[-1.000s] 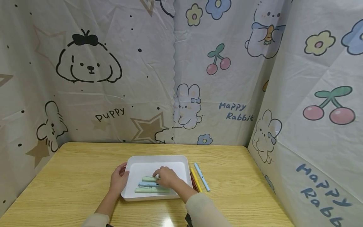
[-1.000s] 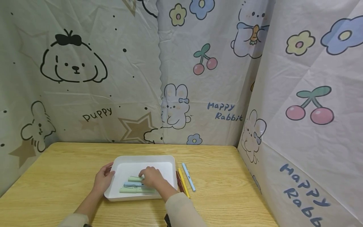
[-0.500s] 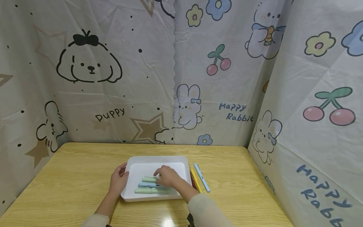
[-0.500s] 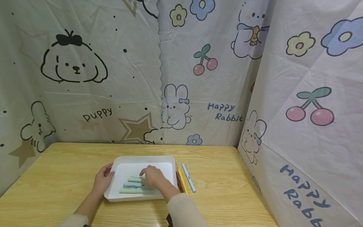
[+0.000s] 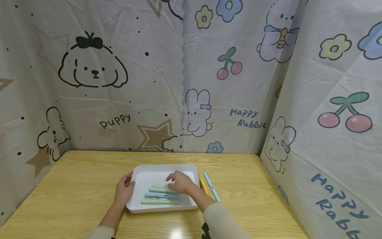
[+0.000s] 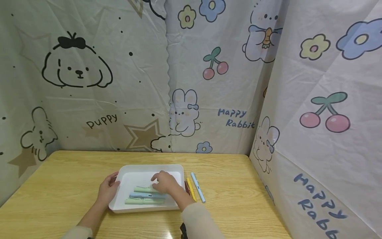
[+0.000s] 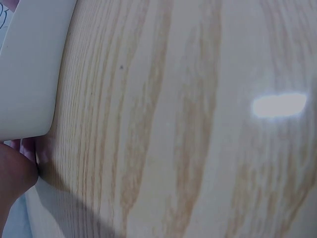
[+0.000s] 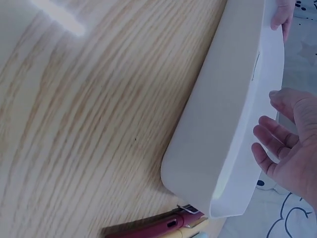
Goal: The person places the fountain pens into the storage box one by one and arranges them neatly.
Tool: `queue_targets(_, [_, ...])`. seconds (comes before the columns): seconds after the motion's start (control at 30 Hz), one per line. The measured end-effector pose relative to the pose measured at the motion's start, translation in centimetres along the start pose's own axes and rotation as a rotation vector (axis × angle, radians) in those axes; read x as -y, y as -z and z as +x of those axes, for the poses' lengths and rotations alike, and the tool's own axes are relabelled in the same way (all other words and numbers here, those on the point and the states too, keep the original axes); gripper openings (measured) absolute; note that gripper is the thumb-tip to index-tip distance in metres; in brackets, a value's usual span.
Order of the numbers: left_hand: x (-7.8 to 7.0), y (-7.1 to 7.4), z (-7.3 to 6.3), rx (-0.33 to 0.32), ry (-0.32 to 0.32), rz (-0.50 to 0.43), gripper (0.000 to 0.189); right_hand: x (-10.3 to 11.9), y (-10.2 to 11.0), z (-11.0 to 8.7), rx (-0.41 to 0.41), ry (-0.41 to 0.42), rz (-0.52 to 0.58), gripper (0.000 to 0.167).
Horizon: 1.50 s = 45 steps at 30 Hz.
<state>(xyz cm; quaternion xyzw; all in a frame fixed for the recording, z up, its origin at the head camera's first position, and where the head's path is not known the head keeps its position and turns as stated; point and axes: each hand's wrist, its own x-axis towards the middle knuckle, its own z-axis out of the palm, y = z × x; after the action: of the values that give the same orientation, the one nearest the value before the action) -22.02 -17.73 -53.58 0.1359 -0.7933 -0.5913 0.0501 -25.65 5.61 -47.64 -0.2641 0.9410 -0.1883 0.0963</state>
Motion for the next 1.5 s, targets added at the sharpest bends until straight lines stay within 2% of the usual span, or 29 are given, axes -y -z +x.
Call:
queue_targets(0.73, [0.0, 0.0, -0.1, 0.008, -0.015, -0.002, 0.047, -2.7, 3.0, -1.3, -0.082, 0.0, 0.09, 0.025])
queue_targets(1.13, [0.0, 0.1, 0.0, 0.018, 0.008, 0.01, 0.046, -4.4, 4.2, -2.2, -0.126, -0.096, 0.16, 0.026])
queue_targets(1.5, [-0.1, 0.1, 0.0, 0.019, -0.001, 0.018, 0.047, -6.5, 4.8, -2.9, -0.195, -0.128, 0.189, 0.027])
